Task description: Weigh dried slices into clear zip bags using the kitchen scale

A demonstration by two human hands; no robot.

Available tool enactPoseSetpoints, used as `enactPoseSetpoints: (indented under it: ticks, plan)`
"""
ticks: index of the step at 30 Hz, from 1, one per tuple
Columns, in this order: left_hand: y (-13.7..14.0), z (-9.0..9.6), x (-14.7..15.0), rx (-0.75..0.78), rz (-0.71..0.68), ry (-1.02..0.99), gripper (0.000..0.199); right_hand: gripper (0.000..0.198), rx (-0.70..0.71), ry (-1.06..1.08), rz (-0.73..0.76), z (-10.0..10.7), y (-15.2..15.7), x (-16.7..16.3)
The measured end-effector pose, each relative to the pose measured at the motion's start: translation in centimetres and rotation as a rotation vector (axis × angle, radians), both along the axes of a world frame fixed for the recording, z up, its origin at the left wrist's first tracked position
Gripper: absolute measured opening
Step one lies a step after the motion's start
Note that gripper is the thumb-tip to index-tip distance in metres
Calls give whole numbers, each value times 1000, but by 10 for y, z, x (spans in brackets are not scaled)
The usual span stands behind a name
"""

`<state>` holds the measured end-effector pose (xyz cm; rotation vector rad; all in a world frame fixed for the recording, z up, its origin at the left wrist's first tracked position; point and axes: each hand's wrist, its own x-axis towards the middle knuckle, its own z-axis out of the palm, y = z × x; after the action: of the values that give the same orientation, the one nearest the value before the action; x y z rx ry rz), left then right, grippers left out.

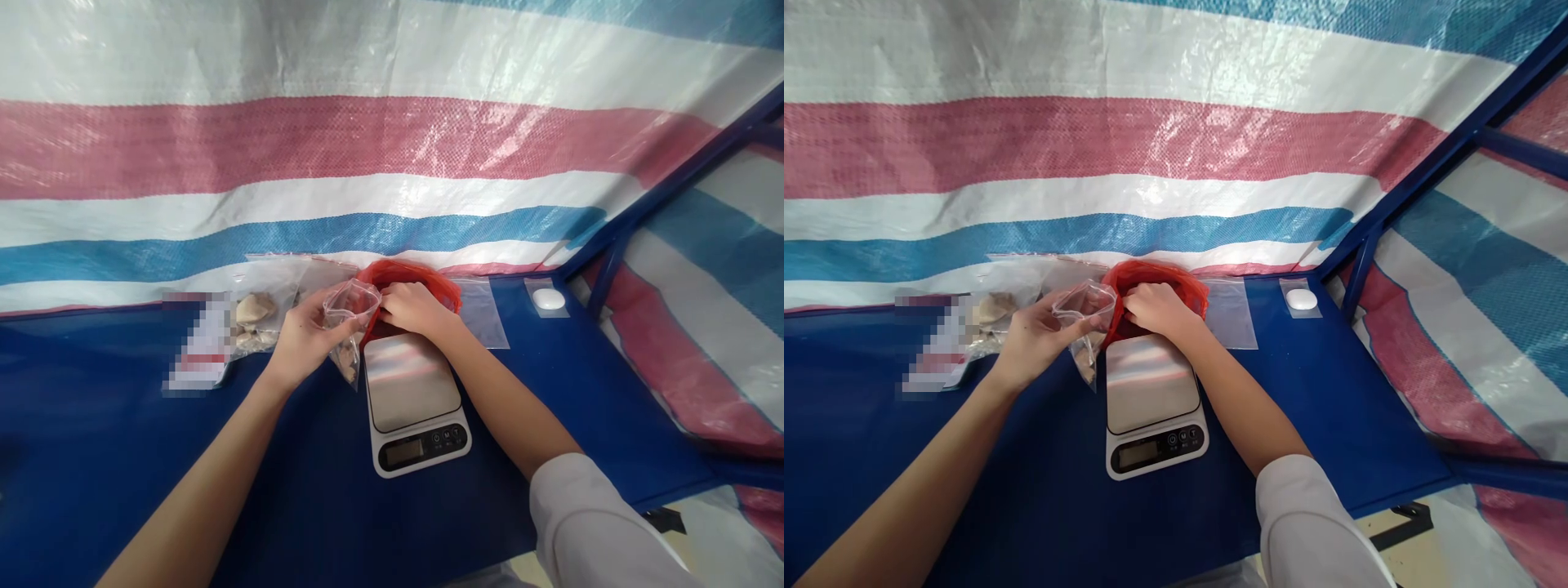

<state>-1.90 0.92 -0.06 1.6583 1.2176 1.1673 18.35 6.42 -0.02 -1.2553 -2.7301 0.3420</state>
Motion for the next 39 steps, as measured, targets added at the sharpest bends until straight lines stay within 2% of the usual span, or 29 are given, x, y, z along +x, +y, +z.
enactPoseSetpoints:
  ticks: [3,12,16,21,26,28,33,39]
  plan:
    - [0,0,1,-4,1,-5,65,29,62,-28,-35,-1,0,0]
    - [-3,6,4,10,27,14,61,30,93,-125,-73,7,-2,3]
    - [-3,5,5,9,20,5,62,31,92,-50,-77,7,0,11]
    - [-2,0,5,47,6,29,59,27,52,178,-73,10,3,25]
    - [-2,-4,6,108,-15,84,53,25,44,433,-27,30,-3,35]
    - [-3,-3,8,144,-22,112,50,24,90,497,0,41,-10,36]
    - [-6,-1,14,195,-83,129,46,23,171,537,76,60,-30,31]
    - [-10,1,20,237,-160,170,35,25,161,416,109,59,-41,19]
